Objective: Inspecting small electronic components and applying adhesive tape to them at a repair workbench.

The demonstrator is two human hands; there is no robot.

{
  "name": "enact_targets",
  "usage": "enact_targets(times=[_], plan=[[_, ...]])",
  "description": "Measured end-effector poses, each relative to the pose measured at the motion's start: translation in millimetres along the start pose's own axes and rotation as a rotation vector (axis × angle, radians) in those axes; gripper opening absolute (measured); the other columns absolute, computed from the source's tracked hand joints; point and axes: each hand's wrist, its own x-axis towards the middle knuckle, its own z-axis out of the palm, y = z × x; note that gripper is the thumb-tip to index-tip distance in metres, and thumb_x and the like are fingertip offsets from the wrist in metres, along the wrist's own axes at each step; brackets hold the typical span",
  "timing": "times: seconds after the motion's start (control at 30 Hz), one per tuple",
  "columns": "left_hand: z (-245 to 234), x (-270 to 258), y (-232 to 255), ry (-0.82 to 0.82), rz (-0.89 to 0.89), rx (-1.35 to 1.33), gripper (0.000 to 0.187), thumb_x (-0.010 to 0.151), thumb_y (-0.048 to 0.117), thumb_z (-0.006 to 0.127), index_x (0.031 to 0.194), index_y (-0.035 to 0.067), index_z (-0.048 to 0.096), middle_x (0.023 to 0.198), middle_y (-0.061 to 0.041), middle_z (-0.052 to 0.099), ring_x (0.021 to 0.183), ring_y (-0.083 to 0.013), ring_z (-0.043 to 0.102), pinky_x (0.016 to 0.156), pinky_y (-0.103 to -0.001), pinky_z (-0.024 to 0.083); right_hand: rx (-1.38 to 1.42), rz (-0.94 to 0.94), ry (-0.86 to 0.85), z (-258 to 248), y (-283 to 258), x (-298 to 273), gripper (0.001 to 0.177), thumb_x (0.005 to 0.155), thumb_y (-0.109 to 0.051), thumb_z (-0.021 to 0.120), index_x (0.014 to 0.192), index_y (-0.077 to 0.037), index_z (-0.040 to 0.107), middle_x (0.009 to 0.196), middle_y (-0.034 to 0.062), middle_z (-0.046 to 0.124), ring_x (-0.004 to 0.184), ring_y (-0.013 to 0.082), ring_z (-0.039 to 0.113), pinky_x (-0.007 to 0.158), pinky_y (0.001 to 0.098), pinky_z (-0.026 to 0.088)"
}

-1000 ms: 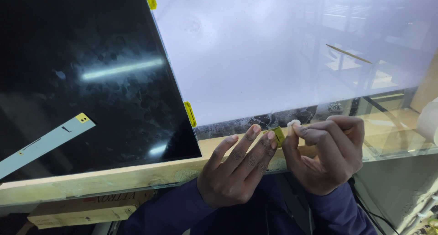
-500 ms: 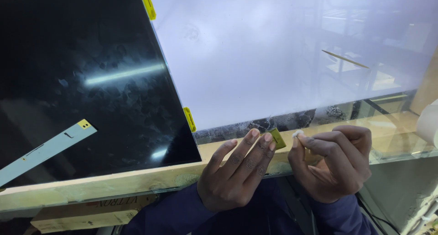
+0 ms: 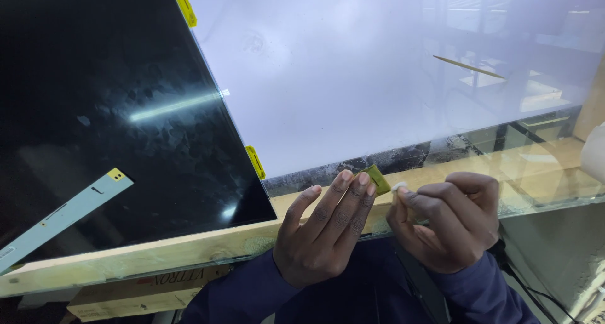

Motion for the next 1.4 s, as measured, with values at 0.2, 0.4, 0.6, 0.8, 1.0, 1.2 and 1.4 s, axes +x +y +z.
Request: enact_targets(times=[0.2,0.4,0.6,0.8,1.0,1.2,1.4], plan=[[1,0,1,-0.013,0.002,-0.005,0.024,0.102,0.009,0.053,0.119,0.012,0.070,0.122,-0.003,0.070,0.116,-0.0148,0.066,0.093,-0.029,0.049,-0.022,0.020,0.028,0,2,-2,0.016,0.085,0.003,0.068,0.071,-0.004,0.062,0.060,0.0090,0.056,0.055,0.0233,0.042,0.075,0.0393,0.039],[1,4,1,-0.003,-0.001,-0.009,0.020,0.102,0.011,0.057,0.116,0.013,0.071,0.119,-0.002,0.071,0.114,-0.0149,0.066,0.093,-0.029,0.047,-0.017,0.020,0.045,0,5,1,0.015,0.083,0.005,0.067,0.072,-0.004,0.063,0.059,0.0071,0.056,0.053,0.0224,0.040,0.075,0.0379,0.036],[0,6,-1,0.011,-0.007,-0.093,0.019,0.101,0.008,0.057,0.113,0.011,0.071,0.119,-0.005,0.071,0.114,-0.0182,0.067,0.090,-0.031,0.048,0.071,0.046,0.069,3,11,-5,0.014,0.082,0.004,0.072,0.072,-0.002,0.065,0.060,0.0086,0.057,0.056,0.0220,0.045,0.072,0.0376,0.038],[-6,5,2,0.157,-0.122,-0.331,0.010,0.092,0.006,0.074,0.101,0.005,0.070,0.108,-0.010,0.071,0.105,-0.0282,0.070,0.081,-0.035,0.055,0.138,0.116,0.048,-3,10,-12,0.013,0.085,-0.003,0.072,0.078,-0.005,0.061,0.068,0.0081,0.058,0.065,0.0235,0.047,0.079,0.0397,0.038],[-2,2,27,-0.044,-0.402,-0.037,0.066,0.082,0.062,0.080,0.121,0.012,0.062,0.123,-0.006,0.057,0.114,-0.0245,0.052,0.098,-0.041,0.040,0.113,0.110,0.107,-4,7,-10,0.016,0.082,0.004,0.072,0.074,-0.003,0.060,0.065,0.0093,0.059,0.064,0.0254,0.049,0.077,0.0392,0.038],[-7,16,36,-0.036,-0.495,-0.113,0.042,0.084,0.041,0.081,0.109,0.014,0.061,0.120,-0.007,0.057,0.111,-0.0268,0.053,0.093,-0.042,0.036,0.131,0.078,0.121,-7,5,-6,0.017,0.082,0.005,0.070,0.073,-0.002,0.058,0.067,0.0100,0.064,0.061,0.0235,0.056,0.078,0.0395,0.039],[-13,22,30,0.015,-0.400,-0.108,0.037,0.087,0.037,0.077,0.111,0.012,0.064,0.114,-0.007,0.061,0.108,-0.0275,0.060,0.089,-0.041,0.041,0.138,0.100,0.140,-8,4,-6,0.016,0.081,0.006,0.072,0.075,-0.003,0.060,0.069,0.0099,0.064,0.063,0.0238,0.050,0.077,0.0385,0.038]])
